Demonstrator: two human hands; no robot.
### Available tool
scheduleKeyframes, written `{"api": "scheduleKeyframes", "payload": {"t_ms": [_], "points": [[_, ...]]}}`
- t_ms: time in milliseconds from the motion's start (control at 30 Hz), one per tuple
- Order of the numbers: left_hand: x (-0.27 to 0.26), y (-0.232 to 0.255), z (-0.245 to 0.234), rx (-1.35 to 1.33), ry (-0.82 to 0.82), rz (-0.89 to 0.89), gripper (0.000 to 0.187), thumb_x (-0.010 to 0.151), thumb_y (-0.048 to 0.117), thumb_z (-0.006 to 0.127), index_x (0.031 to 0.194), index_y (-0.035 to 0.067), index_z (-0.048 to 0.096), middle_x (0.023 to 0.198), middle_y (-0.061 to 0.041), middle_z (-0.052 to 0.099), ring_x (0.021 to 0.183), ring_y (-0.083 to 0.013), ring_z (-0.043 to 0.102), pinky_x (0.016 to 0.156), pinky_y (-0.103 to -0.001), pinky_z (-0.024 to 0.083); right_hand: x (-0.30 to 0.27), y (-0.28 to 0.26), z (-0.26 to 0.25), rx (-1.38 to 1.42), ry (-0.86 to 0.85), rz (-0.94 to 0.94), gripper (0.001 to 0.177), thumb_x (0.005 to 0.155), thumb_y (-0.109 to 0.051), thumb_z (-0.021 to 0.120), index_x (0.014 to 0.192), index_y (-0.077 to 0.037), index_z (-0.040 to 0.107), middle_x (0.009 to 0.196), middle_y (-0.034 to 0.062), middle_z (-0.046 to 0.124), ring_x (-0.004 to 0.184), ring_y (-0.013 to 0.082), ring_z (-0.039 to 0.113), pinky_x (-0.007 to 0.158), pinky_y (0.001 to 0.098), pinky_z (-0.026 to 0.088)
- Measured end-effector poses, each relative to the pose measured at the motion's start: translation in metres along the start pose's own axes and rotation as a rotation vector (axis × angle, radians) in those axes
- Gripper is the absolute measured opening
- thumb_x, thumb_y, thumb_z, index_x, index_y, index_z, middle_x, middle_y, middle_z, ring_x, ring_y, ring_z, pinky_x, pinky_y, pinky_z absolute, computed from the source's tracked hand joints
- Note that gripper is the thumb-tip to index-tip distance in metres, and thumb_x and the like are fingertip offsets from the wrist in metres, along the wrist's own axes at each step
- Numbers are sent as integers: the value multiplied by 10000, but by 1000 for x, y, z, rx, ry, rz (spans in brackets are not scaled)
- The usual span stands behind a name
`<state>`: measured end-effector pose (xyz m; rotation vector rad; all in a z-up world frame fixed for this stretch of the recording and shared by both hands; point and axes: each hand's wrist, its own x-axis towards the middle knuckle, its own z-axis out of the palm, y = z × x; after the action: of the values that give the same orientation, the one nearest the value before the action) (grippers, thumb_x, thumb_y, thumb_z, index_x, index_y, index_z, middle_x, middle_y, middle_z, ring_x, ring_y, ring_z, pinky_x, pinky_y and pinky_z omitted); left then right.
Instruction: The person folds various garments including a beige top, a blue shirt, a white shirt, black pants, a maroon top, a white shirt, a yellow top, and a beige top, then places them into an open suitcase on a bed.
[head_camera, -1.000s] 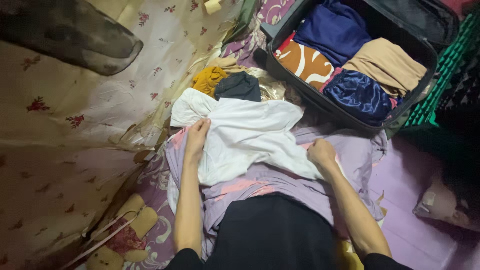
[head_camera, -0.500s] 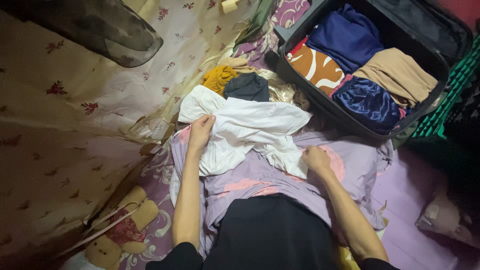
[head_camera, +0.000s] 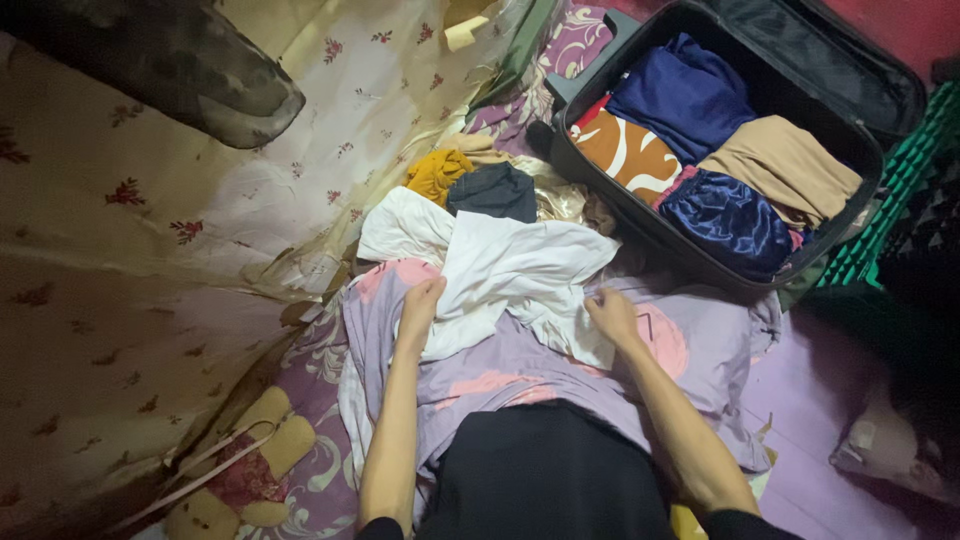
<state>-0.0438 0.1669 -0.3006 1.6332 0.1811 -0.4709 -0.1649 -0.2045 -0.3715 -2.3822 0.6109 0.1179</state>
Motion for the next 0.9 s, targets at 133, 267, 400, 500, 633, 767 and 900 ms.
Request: {"api": "scheduleKeyframes", "payload": {"t_ms": [133, 267, 400, 500, 633, 767, 900], "points": [[-10, 31, 10, -68, -149, 4, 323, 1008, 271, 637, 1033, -35, 737, 918, 20, 677, 832, -47, 561, 735, -206, 459, 26, -14, 18, 435, -59, 43, 450, 828, -329, 731, 1081, 42, 731, 1024, 199, 763, 949, 297, 729, 839, 384, 543], [-28, 62, 12, -47, -230, 116, 272, 1022, 225, 659, 1043, -34, 736, 892, 51, 610, 812, -29, 489, 708, -201, 412, 39, -29, 29, 819, -243, 332, 378, 926, -234, 731, 1118, 91, 701, 995, 141, 704, 923, 277, 638, 790, 412, 500], [-30, 94, 2, 128, -120, 233, 241, 985, 206, 646, 992, -19, 732, 822, 64, 660, 750, -8, 543, 657, -205, 457, 31, -38, 19, 1212, -479, 522, 322, 905, -175, 669, 1152, 31, 687, 1058, 118, 730, 944, 236, 687, 835, 389, 552], [-18, 118, -14, 68, 45, 325, 259, 1041, 213, 656, 1012, -35, 724, 811, 72, 565, 730, -25, 439, 623, -225, 369, 21, -34, -9, 1293, -559, 512, 315, 890, -130, 623, 1177, -13, 678, 1106, 101, 749, 961, 206, 723, 869, 372, 592], [-18, 146, -32, 96, 227, 419, 254, 1027, 215, 647, 1096, -13, 738, 853, 79, 643, 759, -20, 516, 667, -209, 419, 13, -29, -100, 1296, -307, 229, 344, 916, -131, 671, 1225, 22, 656, 1101, 111, 715, 976, 221, 683, 862, 397, 545], [-24, 177, -31, 45, 259, 425, 265, 1043, 228, 610, 1103, 10, 748, 818, 65, 611, 713, -49, 483, 635, -225, 386, -16, -52, -211, 1252, -161, -28, 357, 898, -96, 689, 1237, 13, 662, 1168, 87, 719, 1069, 181, 676, 968, 340, 525], [-30, 197, -8, -122, 249, 539, 257, 1071, 214, 599, 1067, -13, 719, 883, 59, 601, 804, -45, 485, 714, -223, 397, -55, -89, -284, 1141, 13, -178, 288, 989, -75, 695, 1250, 45, 676, 1157, 84, 710, 1037, 145, 663, 946, 284, 511]]}}
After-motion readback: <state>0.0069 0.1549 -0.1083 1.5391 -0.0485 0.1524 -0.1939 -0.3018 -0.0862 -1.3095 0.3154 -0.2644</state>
